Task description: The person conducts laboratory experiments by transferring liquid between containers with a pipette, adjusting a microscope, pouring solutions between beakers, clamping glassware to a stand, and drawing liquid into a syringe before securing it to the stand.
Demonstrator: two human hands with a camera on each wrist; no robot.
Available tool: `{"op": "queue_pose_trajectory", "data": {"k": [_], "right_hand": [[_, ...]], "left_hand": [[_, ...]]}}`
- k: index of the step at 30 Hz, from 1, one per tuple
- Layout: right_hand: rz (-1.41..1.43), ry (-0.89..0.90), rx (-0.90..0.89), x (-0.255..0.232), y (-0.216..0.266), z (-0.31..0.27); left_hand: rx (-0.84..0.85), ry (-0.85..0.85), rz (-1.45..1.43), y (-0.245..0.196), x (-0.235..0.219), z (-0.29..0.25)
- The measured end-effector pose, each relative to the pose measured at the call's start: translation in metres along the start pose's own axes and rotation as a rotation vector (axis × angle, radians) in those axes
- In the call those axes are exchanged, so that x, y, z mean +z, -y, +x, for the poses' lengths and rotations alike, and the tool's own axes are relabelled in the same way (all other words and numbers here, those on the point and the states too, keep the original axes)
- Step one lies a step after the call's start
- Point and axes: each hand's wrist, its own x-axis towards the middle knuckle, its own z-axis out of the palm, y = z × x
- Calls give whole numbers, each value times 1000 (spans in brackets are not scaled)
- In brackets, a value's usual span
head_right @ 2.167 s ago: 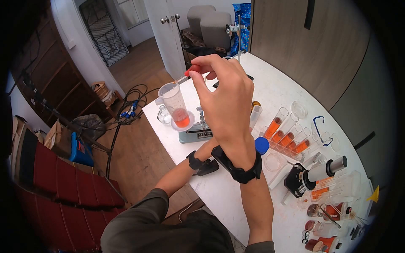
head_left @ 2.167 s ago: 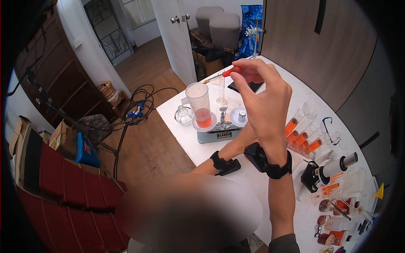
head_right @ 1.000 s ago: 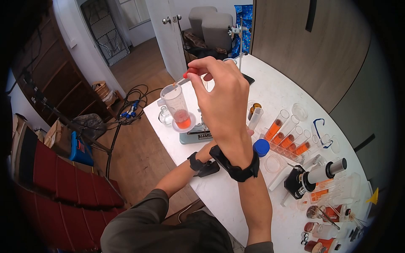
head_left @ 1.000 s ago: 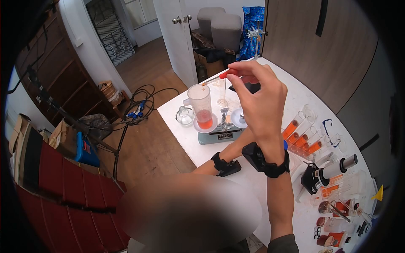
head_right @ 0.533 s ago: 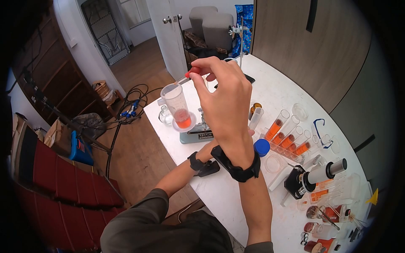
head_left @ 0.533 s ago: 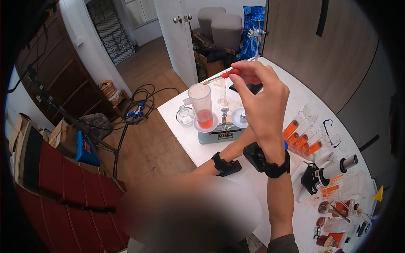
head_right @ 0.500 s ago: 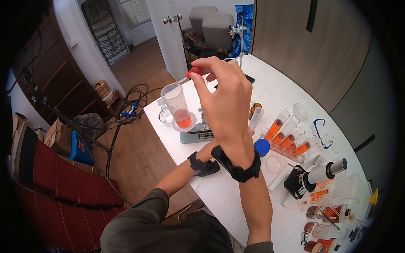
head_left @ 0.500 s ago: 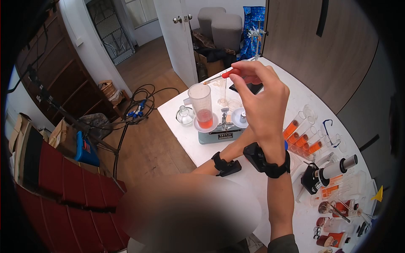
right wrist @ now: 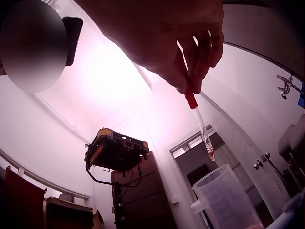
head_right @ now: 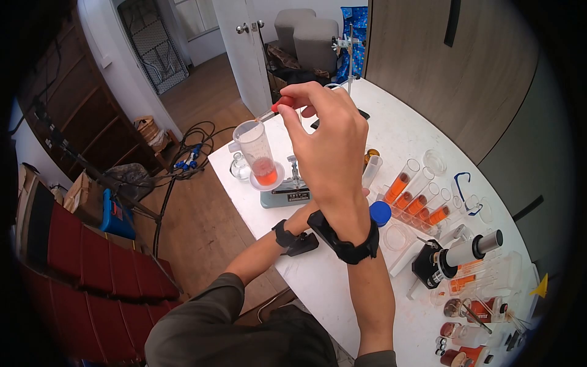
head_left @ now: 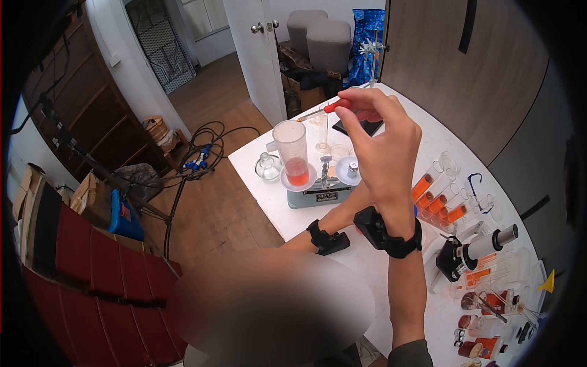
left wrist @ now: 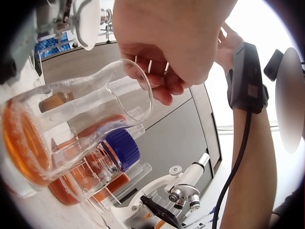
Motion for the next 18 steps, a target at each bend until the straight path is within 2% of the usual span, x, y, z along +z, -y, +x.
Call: {"op": "queue_pose_trajectory", "data": {"k": [2,6,8,13,17,18], "right_hand": [[4,1,3,0,0,0],[3,1,-4,0,1,0],[6,2,-5,0,2,0],[9,8,-4,1,3,0],[23,6,6,1,4,0],[21,4,1,1,3,0]], "left_hand": [[-8,1,-10,4,1,1],[-11,26,62,41,-2,-5],[18,57,126,40,-2,-7],[17,-1,27,14,1,-1],[-18,9,24,25,-1,-2],[55,37,117,39,-2,-7]]}}
